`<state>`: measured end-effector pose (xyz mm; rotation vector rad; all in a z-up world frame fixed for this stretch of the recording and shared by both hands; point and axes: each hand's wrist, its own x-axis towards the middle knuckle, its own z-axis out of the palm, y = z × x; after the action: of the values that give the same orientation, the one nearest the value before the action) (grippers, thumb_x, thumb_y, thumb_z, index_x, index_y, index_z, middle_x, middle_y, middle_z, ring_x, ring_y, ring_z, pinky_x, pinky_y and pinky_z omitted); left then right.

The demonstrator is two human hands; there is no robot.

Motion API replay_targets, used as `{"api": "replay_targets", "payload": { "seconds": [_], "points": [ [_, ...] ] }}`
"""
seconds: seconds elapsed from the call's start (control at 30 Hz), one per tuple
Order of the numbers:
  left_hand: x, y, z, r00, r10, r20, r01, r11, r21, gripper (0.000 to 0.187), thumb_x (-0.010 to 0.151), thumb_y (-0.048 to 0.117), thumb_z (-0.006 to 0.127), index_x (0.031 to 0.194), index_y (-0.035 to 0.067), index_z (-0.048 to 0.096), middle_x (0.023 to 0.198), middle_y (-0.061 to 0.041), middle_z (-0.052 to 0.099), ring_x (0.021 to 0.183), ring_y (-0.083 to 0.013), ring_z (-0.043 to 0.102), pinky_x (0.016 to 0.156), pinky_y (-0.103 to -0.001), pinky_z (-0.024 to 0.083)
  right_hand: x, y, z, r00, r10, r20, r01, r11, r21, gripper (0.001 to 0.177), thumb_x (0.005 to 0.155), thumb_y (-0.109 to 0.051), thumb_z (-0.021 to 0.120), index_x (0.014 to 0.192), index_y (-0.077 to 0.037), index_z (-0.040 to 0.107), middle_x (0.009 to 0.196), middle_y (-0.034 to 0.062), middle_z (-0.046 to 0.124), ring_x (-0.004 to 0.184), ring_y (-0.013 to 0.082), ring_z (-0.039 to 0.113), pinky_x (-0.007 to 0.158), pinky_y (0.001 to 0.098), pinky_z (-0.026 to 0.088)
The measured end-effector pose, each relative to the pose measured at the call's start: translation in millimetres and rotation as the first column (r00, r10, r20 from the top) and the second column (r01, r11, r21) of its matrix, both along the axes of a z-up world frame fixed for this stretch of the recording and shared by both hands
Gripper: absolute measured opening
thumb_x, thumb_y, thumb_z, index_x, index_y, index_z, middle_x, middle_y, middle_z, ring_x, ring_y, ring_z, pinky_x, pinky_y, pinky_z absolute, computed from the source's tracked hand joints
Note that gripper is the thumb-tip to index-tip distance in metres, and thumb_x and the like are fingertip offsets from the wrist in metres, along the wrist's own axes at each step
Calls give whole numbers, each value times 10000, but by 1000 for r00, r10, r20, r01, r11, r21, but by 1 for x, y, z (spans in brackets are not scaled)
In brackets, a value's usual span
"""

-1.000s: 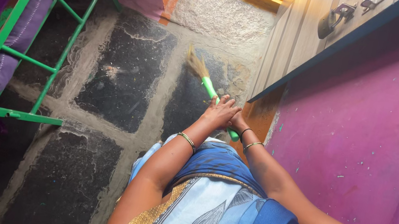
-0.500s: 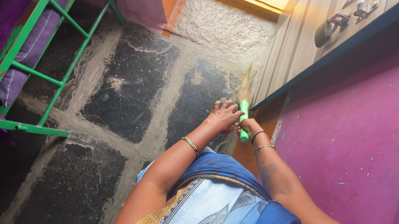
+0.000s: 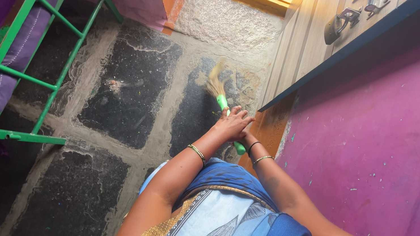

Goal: The person sweeps a dark tiled floor with a broom, moving dust and debris across the surface and into corners while standing in an entryway.

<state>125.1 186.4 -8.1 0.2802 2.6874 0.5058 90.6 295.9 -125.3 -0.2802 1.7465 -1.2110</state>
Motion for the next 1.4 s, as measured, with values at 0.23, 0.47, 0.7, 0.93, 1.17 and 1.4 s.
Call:
{"api": "replay_targets", "payload": {
  "seconds": [0.23, 0.47, 0.7, 0.93, 1.17, 1.4],
  "points": [
    [5, -11, 7, 999, 37, 15, -37, 999, 8, 630, 914, 321, 670, 1505, 316, 451, 1540, -100, 427, 1516, -366, 248, 1172, -718, 179, -16, -2, -7, 904, -402, 147, 425, 880, -210, 263, 927, -58, 625, 1190, -63, 620, 1003, 127, 685, 814, 215, 679, 627, 350, 567],
    [11, -21, 12, 999, 32, 25, -31, 999, -26, 640, 891, 349, 722, 1482, 303, 481, 1547, -110, 427, 1528, -373, 249, 1185, -694, 184, -13, 7, 50, 785, -597, 165, 610, 792, -37, 244, 855, 90, 568, 1074, -6, 621, 852, 134, 663, 656, 217, 667, 527, 357, 559],
    [12, -22, 17, 999, 35, 27, -34, 999, -38, 722, 840, 372, 765, 1490, 316, 457, 1564, -93, 405, 1519, -363, 253, 1186, -675, 198, -3, 13, 44, 775, -614, 148, 572, 782, 250, 124, 835, 132, 651, 951, 119, 612, 723, 162, 669, 523, 220, 654, 464, 346, 545],
    [13, -17, 4, 1000, 3, 30, -2, 999, -53, 717, 851, 338, 759, 1499, 325, 451, 1574, -81, 403, 1518, -371, 245, 1172, -696, 195, 9, 0, 44, 959, -251, 130, 247, 968, 49, 116, 874, -43, 695, 944, 45, 670, 661, 110, 639, 486, 209, 629, 406, 364, 491],
    [16, -22, 6, 998, 28, 54, -24, 998, -57, 703, 861, 351, 745, 1498, 342, 446, 1571, -89, 403, 1525, -361, 236, 1175, -683, 198, -6, -7, 48, 997, -50, -65, 53, 997, 46, 231, 856, -131, 760, 1052, -34, 687, 752, 87, 701, 554, 182, 681, 436, 350, 534],
    [18, -22, 7, 997, 19, 68, -15, 998, -61, 691, 866, 357, 741, 1498, 319, 464, 1577, -100, 408, 1527, -355, 252, 1190, -667, 192, -7, -8, 48, 881, -472, 38, 473, 871, -131, 330, 908, -92, 576, 1231, -143, 618, 887, 28, 731, 675, 109, 727, 494, 315, 601]
  ]
}}
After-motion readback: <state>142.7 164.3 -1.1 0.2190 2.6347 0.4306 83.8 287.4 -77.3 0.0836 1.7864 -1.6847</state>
